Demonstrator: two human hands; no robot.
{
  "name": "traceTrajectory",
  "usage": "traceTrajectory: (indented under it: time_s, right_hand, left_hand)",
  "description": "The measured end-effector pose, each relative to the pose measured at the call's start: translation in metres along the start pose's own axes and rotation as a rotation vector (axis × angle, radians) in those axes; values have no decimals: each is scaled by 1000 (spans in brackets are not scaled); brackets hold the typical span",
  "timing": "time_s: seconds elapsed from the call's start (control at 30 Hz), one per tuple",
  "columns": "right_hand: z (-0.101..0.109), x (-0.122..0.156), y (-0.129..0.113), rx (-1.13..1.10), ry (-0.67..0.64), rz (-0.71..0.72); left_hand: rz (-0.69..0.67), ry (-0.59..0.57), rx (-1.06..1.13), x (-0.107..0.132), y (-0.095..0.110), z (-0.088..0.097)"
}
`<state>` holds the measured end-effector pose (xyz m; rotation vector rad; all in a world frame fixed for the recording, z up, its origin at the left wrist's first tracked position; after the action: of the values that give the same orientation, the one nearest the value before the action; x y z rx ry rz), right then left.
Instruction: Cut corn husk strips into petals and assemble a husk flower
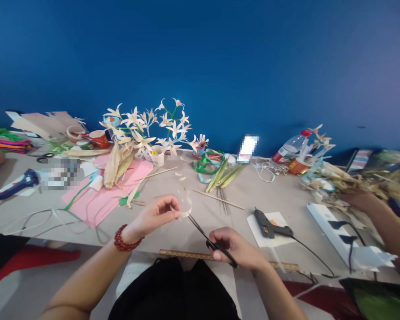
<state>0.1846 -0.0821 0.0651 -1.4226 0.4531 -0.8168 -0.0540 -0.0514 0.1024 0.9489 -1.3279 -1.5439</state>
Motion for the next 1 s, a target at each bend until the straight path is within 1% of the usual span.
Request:
traceTrajectory:
  time_s: [0.23, 0.37, 0.5, 0.7, 1.0]
  right_hand:
    - [0, -1, 4, -33, -13, 7]
    - [-5, -4, 6, -69, -22, 32]
    - [-12, -6, 8, -107, -26, 54]
    - [-17, -5, 11, -146, 7, 11]
    - [-19, -9, 17, -138, 60, -34]
  left_hand:
    - [35, -64, -8, -1, -3, -2]
    - [62, -105, 71, -1, -4, -5]
    - [96, -95, 159, -3, -7, -7]
    - [126, -86, 158, -4, -5, -7]
    - [205, -130, 166, -11, -5, -1]
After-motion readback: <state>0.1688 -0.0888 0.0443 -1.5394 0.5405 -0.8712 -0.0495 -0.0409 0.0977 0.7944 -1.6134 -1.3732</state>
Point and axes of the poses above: each hand's wrist, its own x-axis away from the middle knuckle, its own z-axis out of the back of the hand, y = z × x, the point moved 3 cm from there along -x, towards the middle knuckle, and after that the axes turned 4 degrees about y, right-handed, at the moved point
